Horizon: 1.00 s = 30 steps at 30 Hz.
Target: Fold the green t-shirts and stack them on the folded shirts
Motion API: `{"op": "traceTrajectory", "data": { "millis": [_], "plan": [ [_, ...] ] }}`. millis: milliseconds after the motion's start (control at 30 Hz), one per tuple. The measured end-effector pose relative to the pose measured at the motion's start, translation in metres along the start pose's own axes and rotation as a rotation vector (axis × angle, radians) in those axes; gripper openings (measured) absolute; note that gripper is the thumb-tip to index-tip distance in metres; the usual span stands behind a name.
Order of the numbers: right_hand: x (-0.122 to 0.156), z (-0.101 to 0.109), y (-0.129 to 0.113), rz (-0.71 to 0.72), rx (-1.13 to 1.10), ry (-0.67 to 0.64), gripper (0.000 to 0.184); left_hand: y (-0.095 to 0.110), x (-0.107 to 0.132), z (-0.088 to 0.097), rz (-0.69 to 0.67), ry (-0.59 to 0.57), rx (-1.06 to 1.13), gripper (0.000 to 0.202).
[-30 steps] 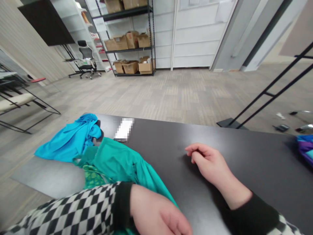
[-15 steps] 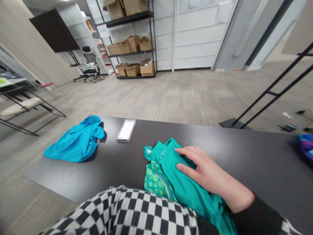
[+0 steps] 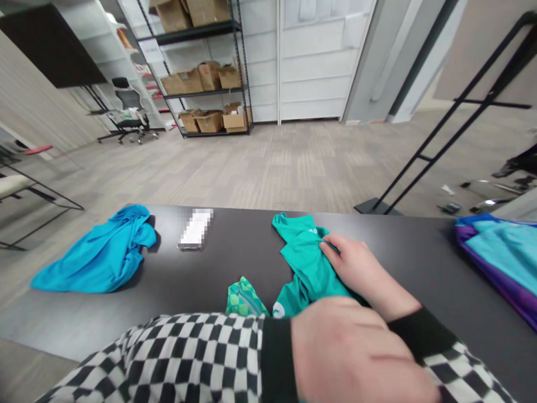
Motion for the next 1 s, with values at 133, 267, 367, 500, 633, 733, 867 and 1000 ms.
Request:
{"op": "traceTrajectory", "data": {
  "millis": [133, 267, 367, 500, 633, 733, 867, 1000],
  "plan": [
    [0.001, 0.011, 0.005, -0.087, -0.047, 0.078, 0.033, -0.084, 0.045, 0.031, 0.247, 0.064, -0.077, 0.033],
    [0.004, 0.025, 0.006, -0.155, -0.077, 0.15, 0.037, -0.145, 0.096, 0.052, 0.641, 0.13, -0.145, 0.064],
    [0.004, 0.026, 0.001, -0.161, -0.091, 0.136, 0.046, -0.17, 0.111, 0.034, 0.754, -0.017, -0.128, 0.082],
    [0.004, 0.017, -0.007, -0.128, -0.13, 0.082, 0.051, -0.18, 0.106, 0.025, 0.743, -0.061, -0.094, 0.057],
    [0.004, 0.012, -0.013, -0.062, -0.124, 0.071, 0.042, -0.172, 0.089, 0.028, 0.612, -0.032, -0.053, 0.025],
    [0.004, 0.013, -0.023, 0.06, -0.12, 0.106, 0.042, -0.171, 0.083, 0.034, 0.57, 0.044, 0.004, 0.018],
    [0.006, 0.01, -0.03, 0.14, -0.189, 0.1, 0.043, -0.192, 0.095, 0.044, 0.704, 0.254, 0.258, 0.014],
    [0.007, 0.005, -0.032, 0.124, -0.242, 0.046, 0.037, -0.21, 0.104, 0.042, 0.714, 0.442, 0.518, 0.016]
  ]
}}
Point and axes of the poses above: each hand's wrist, its own x-axis away from the middle knuckle, its own z-axis out of the back of the hand, y = z × x, the point moved 10 cm from there along -x, towards the middle knuckle, and after that the axes turned 1 degree about -y, right-handed, at the moved point
